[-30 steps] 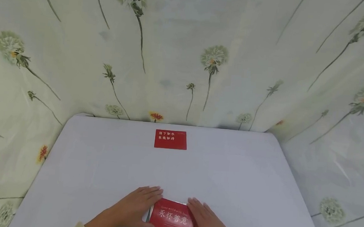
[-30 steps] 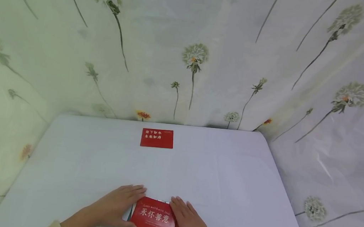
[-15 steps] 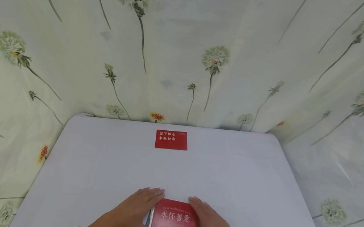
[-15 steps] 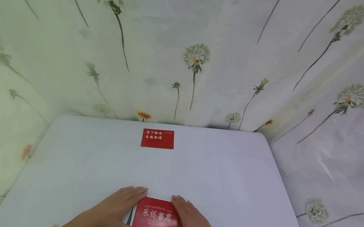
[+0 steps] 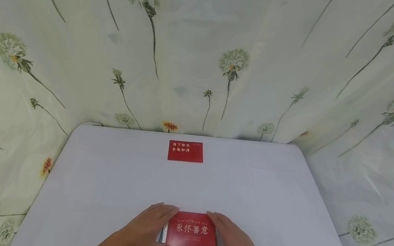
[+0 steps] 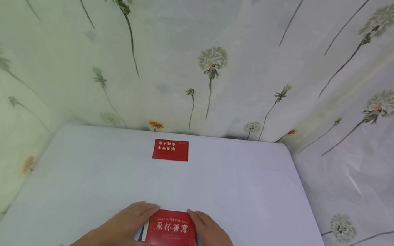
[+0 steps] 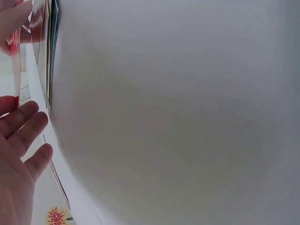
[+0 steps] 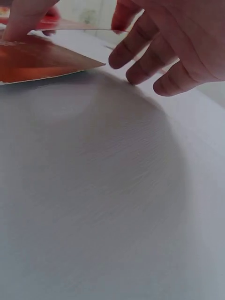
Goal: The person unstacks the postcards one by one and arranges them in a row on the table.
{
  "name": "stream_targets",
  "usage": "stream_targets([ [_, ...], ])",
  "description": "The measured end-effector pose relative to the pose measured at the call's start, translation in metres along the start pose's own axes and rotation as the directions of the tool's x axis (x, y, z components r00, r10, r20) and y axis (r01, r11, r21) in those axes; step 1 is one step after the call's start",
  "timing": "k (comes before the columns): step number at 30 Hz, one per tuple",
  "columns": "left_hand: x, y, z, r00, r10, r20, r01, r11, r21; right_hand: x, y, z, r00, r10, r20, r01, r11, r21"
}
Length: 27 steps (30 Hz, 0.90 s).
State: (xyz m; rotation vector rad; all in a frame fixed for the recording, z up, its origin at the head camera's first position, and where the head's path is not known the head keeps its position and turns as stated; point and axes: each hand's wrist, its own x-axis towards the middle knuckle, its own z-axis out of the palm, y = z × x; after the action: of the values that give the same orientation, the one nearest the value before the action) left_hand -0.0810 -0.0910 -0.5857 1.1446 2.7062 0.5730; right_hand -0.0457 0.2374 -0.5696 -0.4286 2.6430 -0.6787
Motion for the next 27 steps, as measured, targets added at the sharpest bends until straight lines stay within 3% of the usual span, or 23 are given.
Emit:
stream_targets([
  [10, 0.006, 0.005, -0.001, 0.999, -0.041, 0.034, 0.042, 0.999, -0.015, 0.005, -0.005, -0.008, 0.999, 0.034, -0.033, -0.035, 0.999, -0.032],
  [18, 0.012, 0.002, -0.001, 0.993, -0.118, 0.007, 0.118, 0.984, -0.13, 0.011, 0.0, -0.016, 0.995, 0.023, -0.098, -0.031, 0.997, -0.071],
  [27, 0.019, 0.003, -0.005, 0.986, -0.167, 0.008, 0.166, 0.972, -0.165, 0.015, -0.002, -0.028, 0.992, 0.042, -0.121, -0.05, 0.997, -0.065],
])
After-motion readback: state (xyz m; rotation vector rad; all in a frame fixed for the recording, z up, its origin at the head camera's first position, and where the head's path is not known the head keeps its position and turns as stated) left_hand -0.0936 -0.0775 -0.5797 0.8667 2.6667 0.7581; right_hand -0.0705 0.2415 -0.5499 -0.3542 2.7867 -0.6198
